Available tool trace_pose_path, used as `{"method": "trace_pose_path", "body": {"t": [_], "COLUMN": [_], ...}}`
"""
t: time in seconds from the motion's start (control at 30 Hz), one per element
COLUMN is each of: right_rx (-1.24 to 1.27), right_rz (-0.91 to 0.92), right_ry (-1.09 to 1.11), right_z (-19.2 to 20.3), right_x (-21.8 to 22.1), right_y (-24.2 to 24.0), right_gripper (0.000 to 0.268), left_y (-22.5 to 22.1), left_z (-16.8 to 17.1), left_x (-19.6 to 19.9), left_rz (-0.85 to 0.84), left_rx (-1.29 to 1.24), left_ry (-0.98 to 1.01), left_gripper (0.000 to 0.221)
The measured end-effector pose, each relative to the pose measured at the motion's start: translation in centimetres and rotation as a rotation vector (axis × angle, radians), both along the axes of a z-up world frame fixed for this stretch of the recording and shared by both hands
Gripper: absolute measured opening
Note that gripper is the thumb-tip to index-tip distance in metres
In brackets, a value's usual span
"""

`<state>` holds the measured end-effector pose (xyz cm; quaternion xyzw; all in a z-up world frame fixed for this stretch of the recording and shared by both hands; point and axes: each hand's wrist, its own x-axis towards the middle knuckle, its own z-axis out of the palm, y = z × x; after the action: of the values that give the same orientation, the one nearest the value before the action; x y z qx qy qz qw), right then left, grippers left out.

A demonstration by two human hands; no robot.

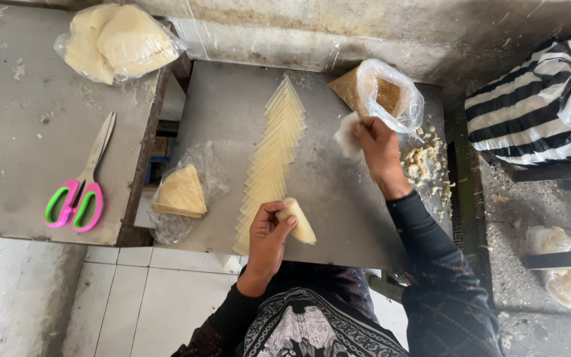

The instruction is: The person removes thin triangular sheets from a plastic bag by hand and peels them apart. The person arranges the sheets into a stack on a metal table.

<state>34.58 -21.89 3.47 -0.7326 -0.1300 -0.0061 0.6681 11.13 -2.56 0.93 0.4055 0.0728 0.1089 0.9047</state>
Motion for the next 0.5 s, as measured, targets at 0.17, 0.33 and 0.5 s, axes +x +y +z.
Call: {"method": "trace_pose_path", "body": {"t": [0.17, 0.33, 0.5], "right_rx": [-0.557, -0.828, -0.873], "right_rz": [-0.16, -0.062, -0.054], "right_ry": [-0.642, -0.906, -0.896], "right_z": [-0.9, -1.7, -0.7], "right_x": [3.6, 0.6, -1.5], "right_y": [2.6, 4.7, 5.2], "right_gripper": [0.006, 0.011, 0.011], "left_y": [0.0, 0.1, 0.5], "left_z": [-0.6, -1.0, -1.1], "left_x": [-0.7, -0.9, -1.0], "left_rz": [-0.045, -0.063, -0.036], "left_rx": [-0.01, -0.013, 0.036], "left_ry": [0.026, 0.036, 0.043], "left_gripper": [0.024, 0.025, 0.024]}}
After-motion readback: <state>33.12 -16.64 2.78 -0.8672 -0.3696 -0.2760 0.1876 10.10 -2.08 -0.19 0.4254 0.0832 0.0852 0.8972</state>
